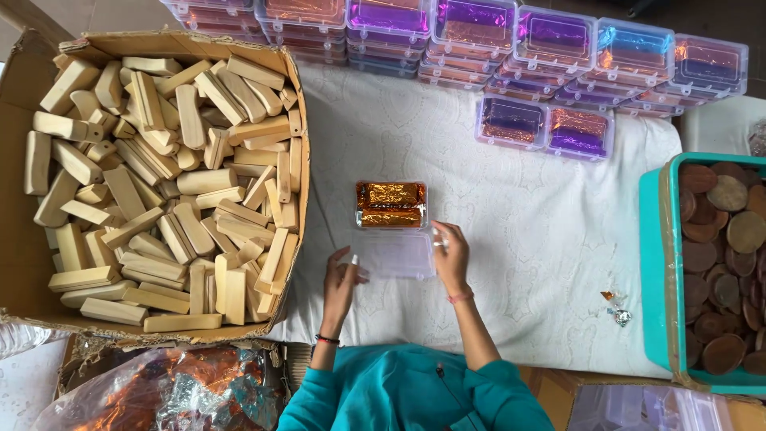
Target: The recorder is wrapping wooden blocks in gold foil, placing them in plastic boxes, and cleaning other wooden blocks with a white cloth.
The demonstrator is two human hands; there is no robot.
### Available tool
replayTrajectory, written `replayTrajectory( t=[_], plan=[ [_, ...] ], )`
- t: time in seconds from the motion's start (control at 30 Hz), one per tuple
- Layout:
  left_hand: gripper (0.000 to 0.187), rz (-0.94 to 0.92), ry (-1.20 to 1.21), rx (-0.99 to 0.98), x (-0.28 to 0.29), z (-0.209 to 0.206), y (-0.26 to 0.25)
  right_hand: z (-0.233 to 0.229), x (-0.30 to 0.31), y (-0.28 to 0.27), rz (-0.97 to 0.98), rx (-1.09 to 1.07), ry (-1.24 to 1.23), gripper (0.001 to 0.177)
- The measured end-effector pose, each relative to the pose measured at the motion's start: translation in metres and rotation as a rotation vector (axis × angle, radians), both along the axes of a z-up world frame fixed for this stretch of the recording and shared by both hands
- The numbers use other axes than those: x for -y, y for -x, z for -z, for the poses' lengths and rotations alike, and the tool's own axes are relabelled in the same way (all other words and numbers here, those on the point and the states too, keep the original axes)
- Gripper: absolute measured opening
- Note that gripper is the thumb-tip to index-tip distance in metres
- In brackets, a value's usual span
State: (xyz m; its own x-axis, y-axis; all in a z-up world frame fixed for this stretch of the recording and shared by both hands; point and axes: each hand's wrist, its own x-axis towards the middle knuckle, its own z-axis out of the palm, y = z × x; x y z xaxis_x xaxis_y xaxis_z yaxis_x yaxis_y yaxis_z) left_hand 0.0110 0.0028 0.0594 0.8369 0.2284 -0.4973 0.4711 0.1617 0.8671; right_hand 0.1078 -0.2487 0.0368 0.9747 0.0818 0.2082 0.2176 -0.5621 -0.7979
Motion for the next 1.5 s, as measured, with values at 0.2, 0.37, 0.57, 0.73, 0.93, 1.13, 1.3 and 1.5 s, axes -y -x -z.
replayTrajectory(
  t=[0.2,0.37,0.57,0.73,0.93,1.13,1.3,1.5],
  plan=[
    [0.055,0.010,-0.071,0.363,0.010,-0.053,-0.058,-0.024,0.027,0.003,0.421,-0.371,-0.421,0.032],
    [0.060,0.252,-0.902,0.450,0.018,-0.004,-0.109,-0.033,-0.015,-0.032,0.262,-0.338,-0.300,0.033],
    [0.070,0.371,-1.037,0.423,0.010,0.031,-0.115,-0.036,-0.043,-0.074,-0.010,0.099,0.268,0.068],
    [0.069,0.330,-1.044,0.413,0.010,0.039,-0.108,-0.030,-0.042,-0.097,-0.091,-0.015,0.229,0.062],
    [0.069,0.357,-1.053,0.415,0.009,0.037,-0.110,-0.040,-0.029,-0.121,-0.210,-0.177,0.399,0.044],
    [0.072,0.404,-1.044,0.360,0.010,0.032,-0.111,-0.025,-0.018,-0.145,-0.339,-0.227,0.459,0.036],
    [0.076,0.391,-1.036,0.300,0.012,0.039,-0.110,-0.007,-0.020,-0.132,-0.301,-0.298,0.353,0.041],
    [0.081,0.177,-1.007,0.345,0.026,0.043,-0.065,0.042,0.005,-0.038,-0.072,-0.228,-0.083,0.039]
  ],
)
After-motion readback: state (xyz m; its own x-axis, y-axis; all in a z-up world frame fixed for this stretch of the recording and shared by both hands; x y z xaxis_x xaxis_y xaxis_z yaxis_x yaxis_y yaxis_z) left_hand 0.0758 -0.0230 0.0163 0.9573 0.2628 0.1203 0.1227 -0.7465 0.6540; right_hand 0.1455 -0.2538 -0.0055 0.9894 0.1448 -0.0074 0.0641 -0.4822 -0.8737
